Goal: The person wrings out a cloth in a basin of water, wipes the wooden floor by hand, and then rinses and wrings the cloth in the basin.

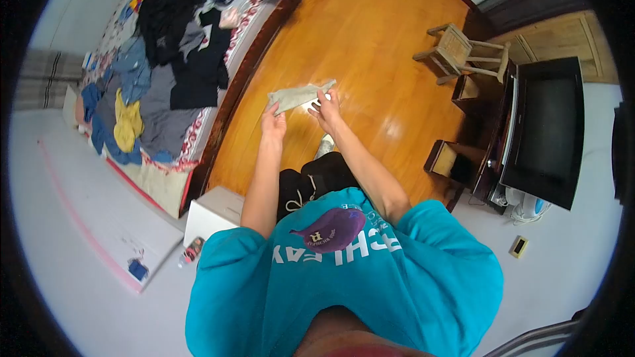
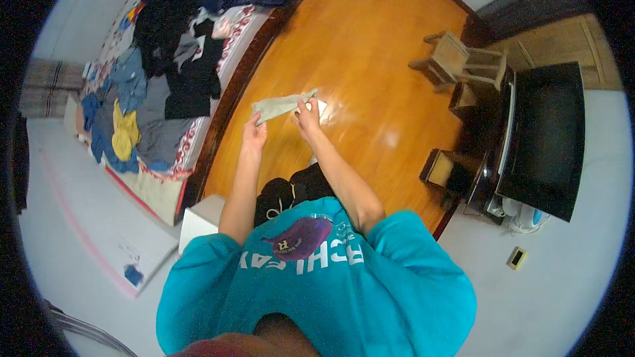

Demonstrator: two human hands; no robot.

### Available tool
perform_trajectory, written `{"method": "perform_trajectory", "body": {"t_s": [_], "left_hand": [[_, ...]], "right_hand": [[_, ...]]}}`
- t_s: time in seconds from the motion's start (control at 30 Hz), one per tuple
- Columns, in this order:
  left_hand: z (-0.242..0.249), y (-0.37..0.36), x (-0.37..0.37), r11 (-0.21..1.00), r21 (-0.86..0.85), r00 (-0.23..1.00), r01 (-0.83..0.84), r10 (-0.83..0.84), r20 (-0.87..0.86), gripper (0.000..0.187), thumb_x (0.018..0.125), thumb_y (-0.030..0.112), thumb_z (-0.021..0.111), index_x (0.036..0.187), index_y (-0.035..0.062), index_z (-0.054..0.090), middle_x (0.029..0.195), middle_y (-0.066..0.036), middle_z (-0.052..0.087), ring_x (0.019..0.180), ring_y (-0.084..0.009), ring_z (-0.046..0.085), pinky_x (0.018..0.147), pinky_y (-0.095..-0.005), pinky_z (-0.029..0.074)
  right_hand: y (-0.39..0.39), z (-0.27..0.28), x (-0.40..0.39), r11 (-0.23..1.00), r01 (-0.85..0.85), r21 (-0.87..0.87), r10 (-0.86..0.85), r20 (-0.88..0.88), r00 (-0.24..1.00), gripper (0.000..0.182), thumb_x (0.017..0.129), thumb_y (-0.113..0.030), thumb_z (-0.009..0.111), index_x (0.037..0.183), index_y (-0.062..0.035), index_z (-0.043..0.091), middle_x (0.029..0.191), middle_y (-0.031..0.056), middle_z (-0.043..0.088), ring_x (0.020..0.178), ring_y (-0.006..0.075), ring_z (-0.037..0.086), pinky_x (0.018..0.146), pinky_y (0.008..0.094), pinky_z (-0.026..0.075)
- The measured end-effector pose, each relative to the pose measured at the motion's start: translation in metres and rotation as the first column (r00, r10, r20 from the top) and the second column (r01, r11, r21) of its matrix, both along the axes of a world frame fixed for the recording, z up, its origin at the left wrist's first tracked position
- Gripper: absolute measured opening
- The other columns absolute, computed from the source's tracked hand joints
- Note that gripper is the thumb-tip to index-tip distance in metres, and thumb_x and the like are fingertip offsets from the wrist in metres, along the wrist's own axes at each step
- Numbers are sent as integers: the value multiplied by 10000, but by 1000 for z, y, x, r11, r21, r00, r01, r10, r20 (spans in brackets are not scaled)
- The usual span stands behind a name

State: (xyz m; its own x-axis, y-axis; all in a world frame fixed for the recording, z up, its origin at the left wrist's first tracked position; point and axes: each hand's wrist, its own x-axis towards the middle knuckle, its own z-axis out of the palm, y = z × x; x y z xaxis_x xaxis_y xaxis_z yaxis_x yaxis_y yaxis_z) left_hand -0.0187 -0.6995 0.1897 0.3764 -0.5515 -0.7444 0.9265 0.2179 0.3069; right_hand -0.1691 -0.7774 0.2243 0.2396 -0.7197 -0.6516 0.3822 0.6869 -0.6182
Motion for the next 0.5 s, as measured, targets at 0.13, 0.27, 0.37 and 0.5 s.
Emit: {"method": "perform_trajectory", "body": {"t_s": [0.13,0.27,0.37,0.5], "left_hand": [[-5,-73,-11,995,27,990,99,-101,102,450,904,-98,537,1342,-1,516,1245,-129,611,1147,-225,596,966,-322,518],[-3,-138,-17,982,90,960,166,-181,211,467,888,-93,554,1342,14,521,1227,-120,612,1126,-234,598,968,-324,510],[-19,-185,-12,976,164,976,142,-166,139,367,904,-58,567,1269,-27,546,1193,-145,614,1101,-258,613,942,-327,540],[-2,-255,3,977,65,979,205,-204,-33,210,952,24,568,1116,-107,572,1063,-201,646,982,-299,668,852,-319,608]], "right_hand": [[-55,3,-34,995,-85,61,95,-185,978,250,1029,-224,569,1176,-176,372,1189,124,508,981,279,617,816,460,578],[-109,-9,-44,993,-119,-15,112,-232,966,235,1029,-190,564,1160,-131,378,1086,122,555,990,254,627,755,384,601],[-149,-4,-40,998,19,-60,-25,-93,995,201,1030,-145,545,1139,-101,382,1055,131,577,991,243,633,823,383,593],[-214,-22,-17,975,149,-165,-161,-64,985,156,1035,-113,502,1133,-83,385,1113,163,583,1043,285,637,898,424,573]]}}
